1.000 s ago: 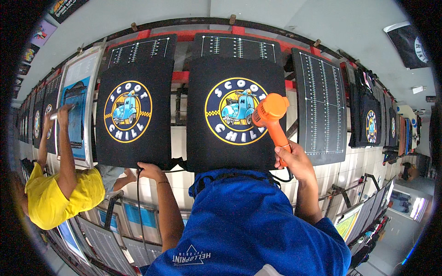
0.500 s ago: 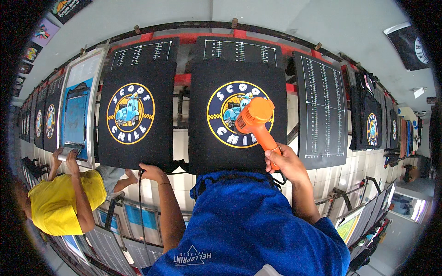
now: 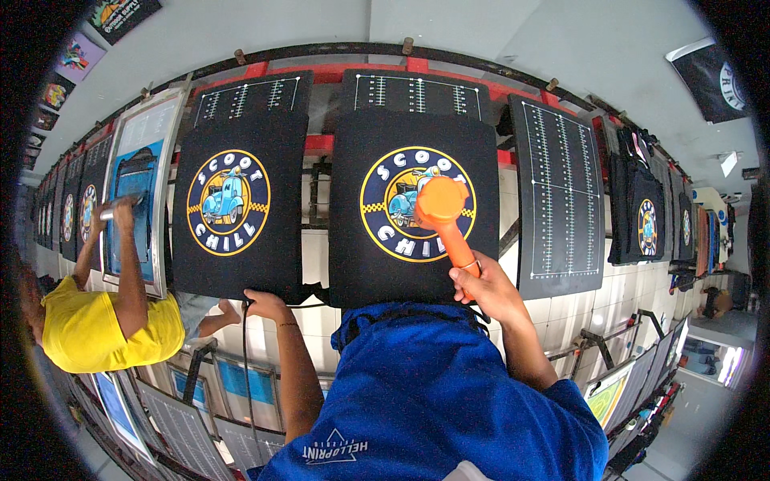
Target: The person uses a heat gun to dry the ink on printed t-shirts that are arranged on a series of printing boards, moving from one shirt to the next.
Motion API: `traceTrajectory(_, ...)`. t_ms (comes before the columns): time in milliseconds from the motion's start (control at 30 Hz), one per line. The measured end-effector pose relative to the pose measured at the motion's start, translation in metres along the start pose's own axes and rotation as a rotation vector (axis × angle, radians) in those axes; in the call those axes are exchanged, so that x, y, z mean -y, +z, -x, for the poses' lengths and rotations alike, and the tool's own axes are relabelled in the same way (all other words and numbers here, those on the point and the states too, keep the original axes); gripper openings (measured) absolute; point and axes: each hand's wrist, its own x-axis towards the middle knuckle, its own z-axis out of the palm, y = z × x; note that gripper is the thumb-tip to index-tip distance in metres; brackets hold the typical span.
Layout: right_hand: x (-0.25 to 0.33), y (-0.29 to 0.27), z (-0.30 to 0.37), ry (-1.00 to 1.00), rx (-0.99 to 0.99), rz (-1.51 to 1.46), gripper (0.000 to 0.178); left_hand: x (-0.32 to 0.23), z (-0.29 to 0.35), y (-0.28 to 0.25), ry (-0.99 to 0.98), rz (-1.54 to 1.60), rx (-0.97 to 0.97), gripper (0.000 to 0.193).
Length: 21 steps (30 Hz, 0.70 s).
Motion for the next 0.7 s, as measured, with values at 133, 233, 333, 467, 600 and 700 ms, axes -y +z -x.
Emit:
traceTrajectory(133, -0.003, -0.022, 0.013, 0.040, -0.127, -0.087, 0.034, -0.020, 0.011, -0.002, -0.082, 0.084, 0.091, 0.063)
traceTrajectory(233, -0.008, -0.023, 0.012, -0.003, -0.206, -0.041, 0.033, -0.019, 0.009, -0.002, -0.071, 0.034, 0.057, 0.062)
traceTrajectory(333, -0.009, -0.036, 0.007, -0.008, -0.216, -0.148, 0.027, -0.016, 0.007, -0.003, -0.060, 0.058, 0.048, 0.059)
traceTrajectory(467, -0.005, -0.025, -0.002, -0.094, -0.273, -0.072, 0.028, -0.053, 0.034, -0.002, 0.030, 0.120, 0.050, 0.057)
traceTrajectory(600, -0.002, -0.040, -0.011, -0.063, -0.222, -0.119, 0.029, -0.027, 0.014, -0.001, -0.047, 0.064, 0.036, 0.057)
traceTrajectory(700, 0.002, -0.032, -0.015, -0.099, -0.220, -0.078, 0.030, -0.024, 0.012, 0.001, -0.062, 0.048, 0.031, 0.057)
